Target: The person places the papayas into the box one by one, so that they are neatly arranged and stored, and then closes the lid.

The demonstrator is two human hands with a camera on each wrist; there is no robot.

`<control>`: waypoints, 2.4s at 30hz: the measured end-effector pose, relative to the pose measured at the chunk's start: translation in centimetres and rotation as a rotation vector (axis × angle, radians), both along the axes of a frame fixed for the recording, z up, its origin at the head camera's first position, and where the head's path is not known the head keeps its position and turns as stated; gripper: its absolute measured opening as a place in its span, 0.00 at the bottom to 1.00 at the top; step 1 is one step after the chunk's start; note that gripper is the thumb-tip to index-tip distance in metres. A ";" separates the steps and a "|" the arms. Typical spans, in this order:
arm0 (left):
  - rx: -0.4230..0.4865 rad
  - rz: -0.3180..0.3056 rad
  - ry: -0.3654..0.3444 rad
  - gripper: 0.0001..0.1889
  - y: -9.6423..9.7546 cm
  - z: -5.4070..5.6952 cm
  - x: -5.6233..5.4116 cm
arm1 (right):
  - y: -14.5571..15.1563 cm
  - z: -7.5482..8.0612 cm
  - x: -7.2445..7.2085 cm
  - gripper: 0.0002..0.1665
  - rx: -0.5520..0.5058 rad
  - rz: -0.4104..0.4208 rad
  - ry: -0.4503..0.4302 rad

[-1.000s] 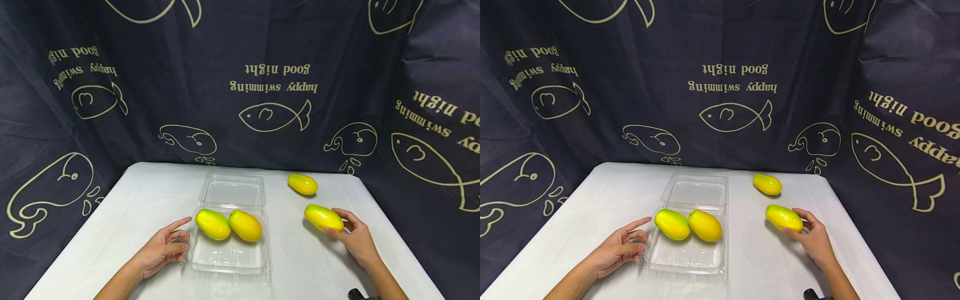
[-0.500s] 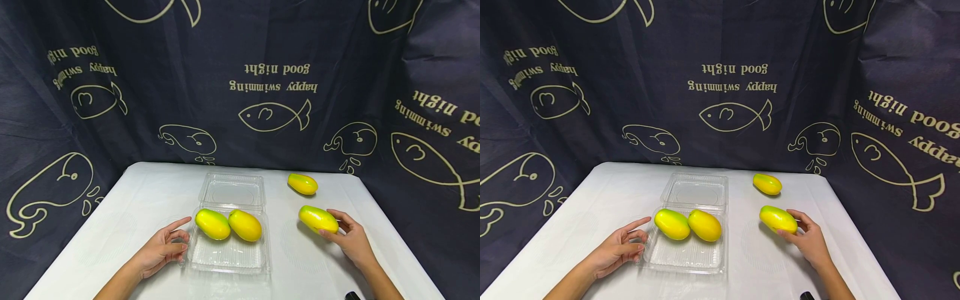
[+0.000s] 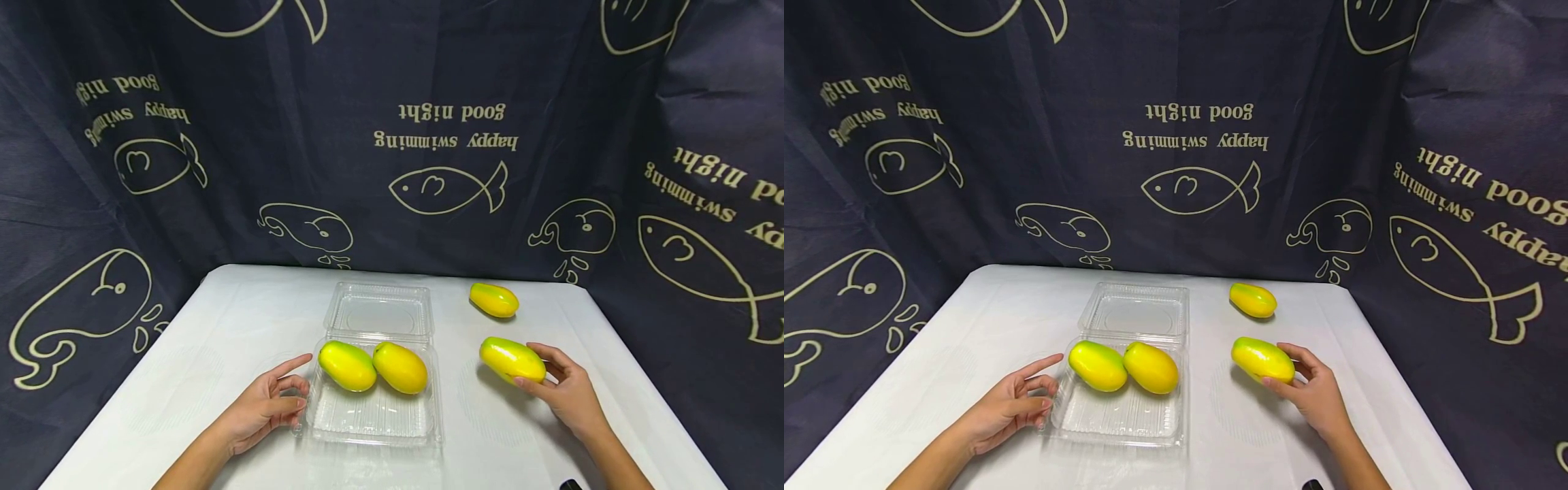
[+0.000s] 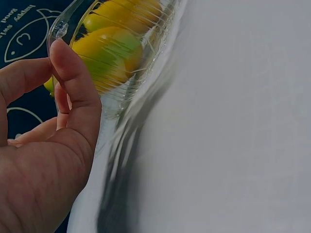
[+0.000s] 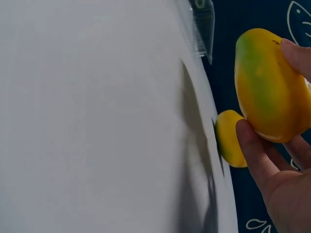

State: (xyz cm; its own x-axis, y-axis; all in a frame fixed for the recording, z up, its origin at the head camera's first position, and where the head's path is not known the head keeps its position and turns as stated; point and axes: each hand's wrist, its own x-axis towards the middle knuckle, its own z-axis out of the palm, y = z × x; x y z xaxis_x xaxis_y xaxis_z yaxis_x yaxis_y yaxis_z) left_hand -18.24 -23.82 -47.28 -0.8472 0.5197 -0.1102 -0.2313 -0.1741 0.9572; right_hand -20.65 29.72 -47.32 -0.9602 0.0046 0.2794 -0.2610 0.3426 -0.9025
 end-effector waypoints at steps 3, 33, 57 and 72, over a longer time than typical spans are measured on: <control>-0.004 0.000 0.000 0.45 0.0 0.0 0.0 | -0.3 0.1 0.1 0.39 -0.015 0.009 0.003; 0.011 -0.007 -0.003 0.45 0.0 0.0 -0.1 | -2.9 1.0 0.8 0.40 -0.057 0.075 0.020; 0.018 -0.021 -0.004 0.44 0.0 0.0 -0.1 | -4.5 2.0 1.5 0.39 -0.070 0.122 0.035; 0.005 -0.016 -0.012 0.45 0.1 0.2 -0.1 | -5.4 2.3 2.1 0.36 -0.033 0.136 0.052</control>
